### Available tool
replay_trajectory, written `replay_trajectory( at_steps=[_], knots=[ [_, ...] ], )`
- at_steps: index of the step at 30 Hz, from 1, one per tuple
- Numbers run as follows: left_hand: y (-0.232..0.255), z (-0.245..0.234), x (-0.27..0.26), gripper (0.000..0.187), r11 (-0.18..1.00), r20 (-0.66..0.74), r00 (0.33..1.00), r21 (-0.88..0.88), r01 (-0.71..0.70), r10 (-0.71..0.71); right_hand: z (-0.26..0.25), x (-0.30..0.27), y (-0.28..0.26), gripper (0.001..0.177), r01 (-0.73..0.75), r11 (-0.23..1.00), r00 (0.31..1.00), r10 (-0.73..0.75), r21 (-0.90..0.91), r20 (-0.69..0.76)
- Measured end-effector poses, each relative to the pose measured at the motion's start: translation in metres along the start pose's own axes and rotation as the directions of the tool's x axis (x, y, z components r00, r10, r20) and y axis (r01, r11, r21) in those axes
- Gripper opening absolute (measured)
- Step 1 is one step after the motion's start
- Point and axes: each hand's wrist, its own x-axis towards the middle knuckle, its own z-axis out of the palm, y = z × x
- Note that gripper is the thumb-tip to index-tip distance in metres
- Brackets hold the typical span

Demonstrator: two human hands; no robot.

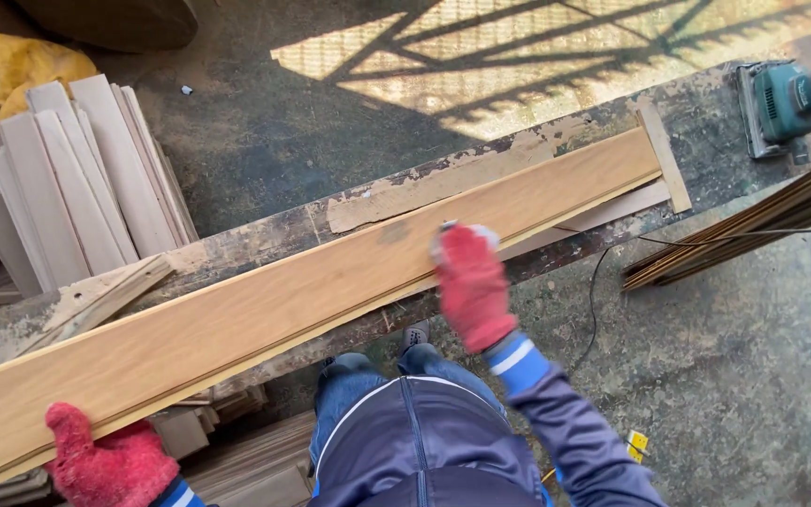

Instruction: Sanding a long piece of wood using an orbital sander and manual sanding with sandpaper and cloth.

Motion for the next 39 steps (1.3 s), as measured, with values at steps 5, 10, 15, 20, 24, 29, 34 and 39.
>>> replay_trajectory(
  at_steps=[5, 10, 15, 20, 24, 29, 34, 39],
  knots=[
    [0.004, -0.019, -0.012, 0.051, 0.993, -0.051, 0.996, 0.099, -0.062, 0.067, 0.007, -0.024, -0.06, 0.069, 0.258, 0.843, 0.95, -0.311, 0.471, 0.036],
    [0.004, -0.036, -0.014, 0.053, 0.998, -0.105, 0.994, 0.07, -0.004, 0.011, 0.005, -0.025, 0.042, 0.04, 0.162, 0.959, 0.984, -0.14, 0.234, -0.107],
    [0.004, -0.037, -0.014, 0.049, 0.996, 0.012, 0.997, 0.043, 0.072, -0.073, -0.02, -0.011, -0.041, 0.048, 0.153, 0.917, 0.987, -0.159, 0.368, -0.015],
    [0.009, -0.023, -0.01, 0.041, 0.996, -0.001, 0.996, 0.007, 0.093, -0.093, 0.02, -0.031, -0.048, 0.064, 0.247, 0.913, 0.959, -0.278, 0.326, 0.052],
    [0.004, -0.028, -0.003, 0.049, 0.982, 0.072, 0.98, 0.07, 0.178, -0.183, 0.044, -0.049, 0.065, 0.051, -0.074, 0.997, 0.997, 0.074, -0.02, -0.009],
    [0.001, -0.018, -0.005, 0.049, 0.984, 0.009, 0.988, 0.097, 0.15, -0.152, -0.001, 0.003, -0.073, 0.034, 0.02, 0.953, 1.0, -0.02, 0.302, -0.005],
    [0.005, -0.014, 0.003, 0.041, 0.976, 0.051, 0.975, 0.055, 0.213, -0.215, 0.023, -0.011, -0.082, 0.075, 0.307, 0.904, 0.937, -0.342, 0.298, 0.072],
    [-0.001, -0.016, 0.002, 0.046, 0.97, 0.031, 0.971, 0.062, 0.235, -0.237, 0.039, -0.042, 0.057, 0.049, -0.168, 0.984, 0.986, 0.169, 0.056, -0.009]
  ],
)
